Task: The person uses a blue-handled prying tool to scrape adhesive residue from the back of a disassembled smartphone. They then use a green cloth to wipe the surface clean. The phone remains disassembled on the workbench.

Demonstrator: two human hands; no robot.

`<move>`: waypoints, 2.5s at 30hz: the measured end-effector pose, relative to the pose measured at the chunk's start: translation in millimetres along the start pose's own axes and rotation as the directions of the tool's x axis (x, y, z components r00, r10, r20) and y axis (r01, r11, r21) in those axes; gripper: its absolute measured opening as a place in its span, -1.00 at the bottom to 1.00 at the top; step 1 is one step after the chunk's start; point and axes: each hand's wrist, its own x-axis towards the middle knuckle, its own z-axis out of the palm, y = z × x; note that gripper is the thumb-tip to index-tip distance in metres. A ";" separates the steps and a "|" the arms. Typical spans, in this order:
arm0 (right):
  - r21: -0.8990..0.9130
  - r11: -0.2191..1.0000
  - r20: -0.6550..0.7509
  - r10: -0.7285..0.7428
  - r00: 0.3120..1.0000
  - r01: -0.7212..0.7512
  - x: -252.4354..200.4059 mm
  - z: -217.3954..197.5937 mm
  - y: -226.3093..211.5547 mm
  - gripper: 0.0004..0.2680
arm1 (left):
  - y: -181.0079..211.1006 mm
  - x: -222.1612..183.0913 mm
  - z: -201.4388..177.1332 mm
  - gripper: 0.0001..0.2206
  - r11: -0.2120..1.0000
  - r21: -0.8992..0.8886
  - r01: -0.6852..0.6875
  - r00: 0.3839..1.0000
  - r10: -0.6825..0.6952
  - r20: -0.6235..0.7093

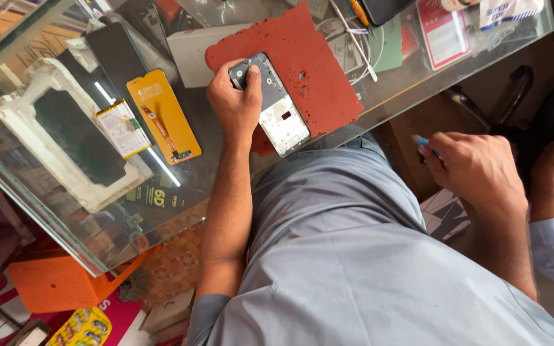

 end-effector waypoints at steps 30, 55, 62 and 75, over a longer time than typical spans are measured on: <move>0.231 0.843 -0.465 -0.343 0.816 0.485 166.3 56.9 -108.0 -0.73 | 4.9 -1.2 -5.2 -0.84 0.999 0.020 -0.025 1.000 0.024 0.010; 0.295 0.891 -0.012 -0.358 0.934 0.345 53.8 10.6 -78.4 -0.95 | 1.1 -3.3 -1.8 -0.83 0.999 -0.026 -0.019 0.999 0.018 -0.044; 0.366 0.907 -0.319 -0.087 0.944 0.207 73.5 38.2 -92.0 -0.72 | -2.4 -7.6 -1.4 -0.79 0.974 -0.156 -0.164 0.939 0.105 -0.328; 0.262 0.909 -0.312 -0.237 0.920 0.323 74.3 51.4 -99.1 -0.63 | 18.7 -16.1 -1.6 -0.82 0.962 -0.046 -0.268 0.905 0.235 -0.355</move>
